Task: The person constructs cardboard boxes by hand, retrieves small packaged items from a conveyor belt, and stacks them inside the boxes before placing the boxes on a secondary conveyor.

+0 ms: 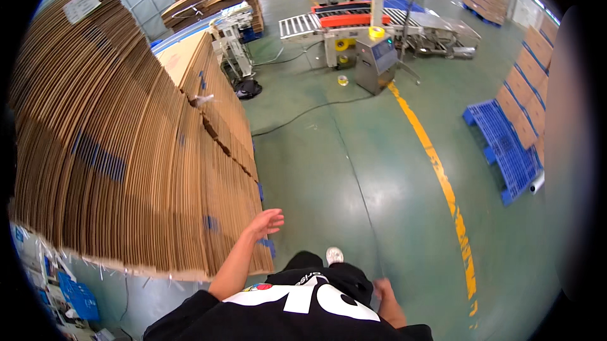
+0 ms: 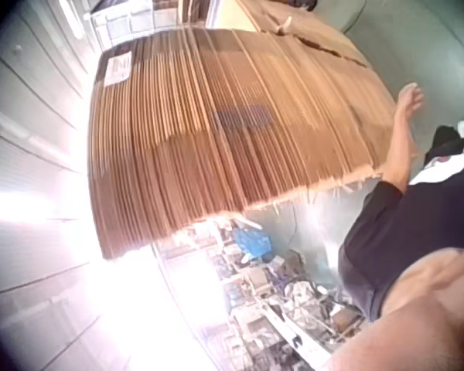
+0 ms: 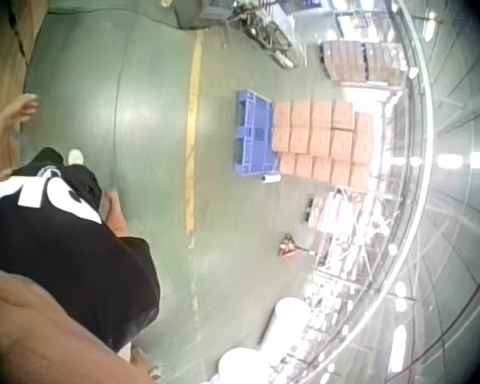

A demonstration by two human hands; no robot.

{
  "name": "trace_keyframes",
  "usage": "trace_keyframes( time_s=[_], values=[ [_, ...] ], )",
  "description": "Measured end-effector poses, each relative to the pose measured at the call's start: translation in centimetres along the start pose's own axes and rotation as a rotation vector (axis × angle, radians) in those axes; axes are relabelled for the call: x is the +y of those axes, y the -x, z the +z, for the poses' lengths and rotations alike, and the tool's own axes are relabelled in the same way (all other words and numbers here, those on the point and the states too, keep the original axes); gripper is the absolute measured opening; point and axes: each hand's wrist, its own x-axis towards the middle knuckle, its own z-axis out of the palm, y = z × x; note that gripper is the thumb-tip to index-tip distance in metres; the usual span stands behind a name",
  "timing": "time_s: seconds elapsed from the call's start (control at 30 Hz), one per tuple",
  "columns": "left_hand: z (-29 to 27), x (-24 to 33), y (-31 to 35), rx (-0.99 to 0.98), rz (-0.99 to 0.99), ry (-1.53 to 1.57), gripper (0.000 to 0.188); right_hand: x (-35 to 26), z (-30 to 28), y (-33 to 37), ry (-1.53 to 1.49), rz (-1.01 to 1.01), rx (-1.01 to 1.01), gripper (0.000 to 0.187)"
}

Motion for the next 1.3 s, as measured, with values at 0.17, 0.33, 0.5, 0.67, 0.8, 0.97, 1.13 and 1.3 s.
trace_keyframes(
  time_s=[0.17, 0.33, 0.5, 0.67, 0.8, 0.97, 1.13, 1.3],
  values=[
    [-2.1, 20.0, 1.2, 0.089, 0.695, 0.352, 0.040, -46.4, -9.4, -3.0, 0.336, -0.867, 0.301, 0.030],
    [-1.9, 43.4, 2.2, -0.207, 1.587, 0.185, 0.043, -71.2, -9.5, 3.7, -0.488, -0.854, 0.196, 0.022],
    [-2.2, 63.2, -1.2, -0.441, 2.084, 0.002, 0.043, -55.7, -16.3, -17.9, 0.354, -0.662, 0.434, 0.018],
    [1.8, 74.9, -13.3, -0.840, 1.913, -0.085, 0.042, -63.1, -9.7, -10.8, -0.350, 0.174, 0.076, 0.031],
    [-2.5, 84.2, -24.4, -1.076, 1.667, 0.052, 0.040, -78.4, -12.1, -18.0, -0.171, 0.196, 0.046, 0.030],
    [-1.4, 96.1, -33.0, -1.443, 1.265, 0.153, 0.039, -108.9, -15.3, -28.6, 0.251, -0.235, 0.071, 0.030],
    [-3.9, 107.2, -42.6, -1.498, 1.015, 0.195, 0.038, -153.8, -17.7, -27.0, -0.228, -1.047, 0.060, 0.018],
    [-10.9, 118.7, -54.9, -1.463, 0.983, 0.221, 0.038, -177.9, -20.0, -22.2, -0.162, -1.164, 0.093, 0.035]
  ],
)
